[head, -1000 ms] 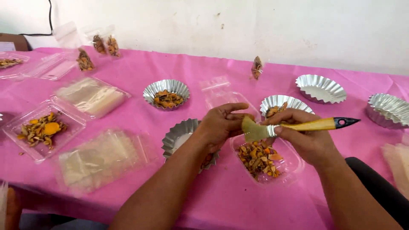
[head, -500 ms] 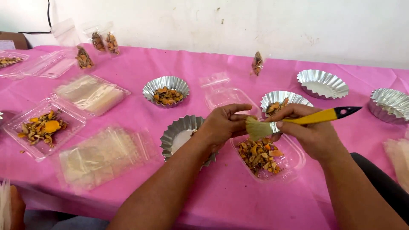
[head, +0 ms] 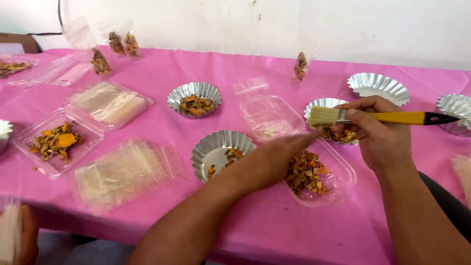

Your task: Sorting and cleaning dried tea ingredients using a brush and hands, then placing them into plastic containers.

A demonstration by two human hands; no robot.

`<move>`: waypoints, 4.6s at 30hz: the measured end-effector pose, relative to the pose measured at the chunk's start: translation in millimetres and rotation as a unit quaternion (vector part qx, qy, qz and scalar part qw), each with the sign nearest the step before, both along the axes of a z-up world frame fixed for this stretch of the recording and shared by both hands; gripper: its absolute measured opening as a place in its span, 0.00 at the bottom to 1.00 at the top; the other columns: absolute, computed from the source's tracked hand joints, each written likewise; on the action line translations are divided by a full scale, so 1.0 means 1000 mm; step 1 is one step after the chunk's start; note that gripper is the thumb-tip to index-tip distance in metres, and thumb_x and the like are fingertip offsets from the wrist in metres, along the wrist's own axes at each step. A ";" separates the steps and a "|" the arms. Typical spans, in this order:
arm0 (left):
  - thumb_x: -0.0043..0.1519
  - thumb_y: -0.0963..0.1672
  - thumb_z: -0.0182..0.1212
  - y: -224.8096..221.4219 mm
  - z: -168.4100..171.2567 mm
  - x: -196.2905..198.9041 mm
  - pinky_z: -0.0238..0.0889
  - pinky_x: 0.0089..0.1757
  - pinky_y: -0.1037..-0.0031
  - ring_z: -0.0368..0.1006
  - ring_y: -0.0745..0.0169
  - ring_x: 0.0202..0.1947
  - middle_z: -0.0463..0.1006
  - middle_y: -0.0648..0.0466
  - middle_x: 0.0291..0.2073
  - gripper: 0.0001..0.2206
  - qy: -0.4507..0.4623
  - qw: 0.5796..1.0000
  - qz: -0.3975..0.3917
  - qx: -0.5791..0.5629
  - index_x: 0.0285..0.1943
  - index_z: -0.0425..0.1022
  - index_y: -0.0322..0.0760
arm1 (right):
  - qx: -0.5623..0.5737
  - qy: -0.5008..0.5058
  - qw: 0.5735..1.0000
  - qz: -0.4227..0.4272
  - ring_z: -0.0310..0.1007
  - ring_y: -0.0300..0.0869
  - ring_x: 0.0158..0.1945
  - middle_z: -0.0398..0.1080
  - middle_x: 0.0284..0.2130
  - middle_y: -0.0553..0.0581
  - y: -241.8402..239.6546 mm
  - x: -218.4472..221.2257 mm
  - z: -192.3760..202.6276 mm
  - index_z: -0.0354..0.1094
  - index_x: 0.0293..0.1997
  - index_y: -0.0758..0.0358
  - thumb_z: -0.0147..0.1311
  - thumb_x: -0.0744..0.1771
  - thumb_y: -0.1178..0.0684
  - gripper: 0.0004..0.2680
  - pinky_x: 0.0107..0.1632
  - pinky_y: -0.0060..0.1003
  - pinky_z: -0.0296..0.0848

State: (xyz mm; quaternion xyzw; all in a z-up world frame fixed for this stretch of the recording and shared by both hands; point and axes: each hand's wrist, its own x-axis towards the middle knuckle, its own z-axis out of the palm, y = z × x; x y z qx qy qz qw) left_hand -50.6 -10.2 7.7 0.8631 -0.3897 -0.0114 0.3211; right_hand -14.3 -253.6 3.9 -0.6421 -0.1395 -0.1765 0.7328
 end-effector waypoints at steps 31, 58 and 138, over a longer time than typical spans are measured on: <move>0.58 0.47 0.60 0.145 -0.083 0.058 0.74 0.50 0.77 0.84 0.70 0.45 0.88 0.73 0.44 0.10 0.039 0.859 0.334 0.385 0.44 0.82 0.67 | -0.010 0.005 0.999 0.031 0.77 0.44 0.29 0.70 0.29 0.61 0.012 0.005 0.000 0.69 0.36 0.68 0.54 0.66 0.62 0.01 0.35 0.33 0.84; 0.58 0.35 0.67 -0.013 0.030 0.036 0.67 0.46 0.72 0.79 0.60 0.36 0.88 0.50 0.36 0.14 0.263 0.894 0.328 -0.158 0.51 0.88 0.36 | 0.019 -0.063 0.973 0.222 0.79 0.49 0.32 0.75 0.35 0.70 0.011 -0.003 -0.003 0.71 0.45 0.74 0.53 0.68 0.65 0.03 0.39 0.37 0.85; 0.60 0.41 0.62 -0.017 -0.036 0.046 0.73 0.46 0.63 0.81 0.54 0.46 0.85 0.47 0.45 0.18 0.019 0.989 0.135 -0.062 0.60 0.77 0.41 | -0.039 0.035 0.995 -0.082 0.78 0.46 0.29 0.72 0.34 0.62 0.009 -0.002 0.003 0.69 0.42 0.66 0.54 0.69 0.63 0.01 0.37 0.35 0.82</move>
